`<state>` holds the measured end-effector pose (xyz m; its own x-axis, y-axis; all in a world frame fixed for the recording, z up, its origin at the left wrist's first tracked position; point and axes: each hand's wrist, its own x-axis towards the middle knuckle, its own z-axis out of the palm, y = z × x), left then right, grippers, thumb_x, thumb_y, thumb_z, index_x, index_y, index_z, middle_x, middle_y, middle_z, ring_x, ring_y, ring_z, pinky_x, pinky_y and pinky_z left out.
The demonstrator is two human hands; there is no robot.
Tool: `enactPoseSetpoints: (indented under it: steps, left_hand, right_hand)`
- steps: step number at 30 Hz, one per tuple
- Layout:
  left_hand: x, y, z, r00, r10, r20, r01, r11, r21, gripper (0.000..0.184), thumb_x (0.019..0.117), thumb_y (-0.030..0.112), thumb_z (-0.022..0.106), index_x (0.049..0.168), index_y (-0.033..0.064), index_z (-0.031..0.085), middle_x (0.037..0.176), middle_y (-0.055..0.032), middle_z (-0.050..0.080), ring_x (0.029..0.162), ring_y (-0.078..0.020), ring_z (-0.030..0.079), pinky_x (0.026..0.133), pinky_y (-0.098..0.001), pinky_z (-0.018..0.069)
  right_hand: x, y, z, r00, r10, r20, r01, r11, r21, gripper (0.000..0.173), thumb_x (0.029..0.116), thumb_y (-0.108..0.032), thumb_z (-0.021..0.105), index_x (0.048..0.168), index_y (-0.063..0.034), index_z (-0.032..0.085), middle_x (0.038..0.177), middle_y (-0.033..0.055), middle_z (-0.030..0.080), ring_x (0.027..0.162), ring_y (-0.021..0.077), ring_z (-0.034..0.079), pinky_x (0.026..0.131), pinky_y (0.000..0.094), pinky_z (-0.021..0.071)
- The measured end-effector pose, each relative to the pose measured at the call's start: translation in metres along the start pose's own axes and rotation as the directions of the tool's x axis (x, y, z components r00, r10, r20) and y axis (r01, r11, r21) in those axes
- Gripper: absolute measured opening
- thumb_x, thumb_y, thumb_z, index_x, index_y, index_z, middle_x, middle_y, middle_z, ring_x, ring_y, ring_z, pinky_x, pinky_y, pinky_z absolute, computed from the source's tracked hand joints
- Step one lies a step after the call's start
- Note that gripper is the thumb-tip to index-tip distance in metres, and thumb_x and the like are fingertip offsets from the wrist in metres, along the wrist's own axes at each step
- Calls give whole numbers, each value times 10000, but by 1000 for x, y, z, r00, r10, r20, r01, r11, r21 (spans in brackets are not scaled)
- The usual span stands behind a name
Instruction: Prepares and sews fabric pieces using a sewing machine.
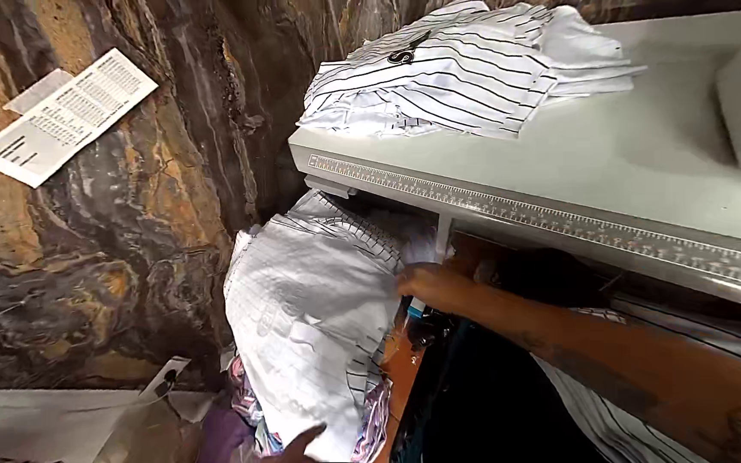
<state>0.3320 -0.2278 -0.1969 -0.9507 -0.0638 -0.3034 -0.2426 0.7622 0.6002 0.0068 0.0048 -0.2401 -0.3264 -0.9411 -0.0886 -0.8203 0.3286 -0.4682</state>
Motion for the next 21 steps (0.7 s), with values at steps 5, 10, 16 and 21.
enactPoseSetpoints:
  steps: [5, 10, 16, 21]
  left_hand:
    - [93, 12, 25, 977, 207, -44, -173, 901, 397, 544, 965, 288, 663, 1411, -17, 594, 1535, -269, 467, 1445, -533, 373, 1173, -697, 259]
    - [148, 141, 19, 951, 288, 117, -306, 798, 519, 455, 1006, 285, 597, 1343, -17, 650, 1178, -330, 689, 1015, -569, 679, 831, -744, 500]
    - [204, 275, 108, 335, 937, 97, -929, 311, 201, 293, 1030, 272, 564, 1145, 87, 760, 1134, -89, 764, 1039, -280, 743, 886, -479, 595]
    - [203, 332, 222, -1, 970, 245, -996, 21, -88, 392, 1001, 418, 585, 1169, 102, 745, 1123, -82, 749, 1040, -247, 730, 895, -435, 592]
  right_hand:
    - [-63, -32, -31, 946, -118, -301, 123, 992, -2, 246, 1002, 18, 518, 1094, 0, 745, 1004, 217, 744, 978, 398, 723, 910, 557, 549]
    - [-208, -68, -91, 837, -6, -548, 70, 993, 96, 201, 1025, -109, 571, 1044, -46, 761, 946, 97, 770, 870, 224, 751, 792, 401, 596]
    - [-416, -90, -93, 410, 492, -768, -609, 774, 171, 171, 954, -91, 614, 1044, -77, 759, 820, -29, 729, 672, 27, 665, 642, 220, 581]
    - [-504, -122, -29, -144, 696, -703, -823, 310, 475, 163, 981, -119, 613, 1062, -67, 745, 818, 33, 738, 724, 138, 716, 697, 393, 608]
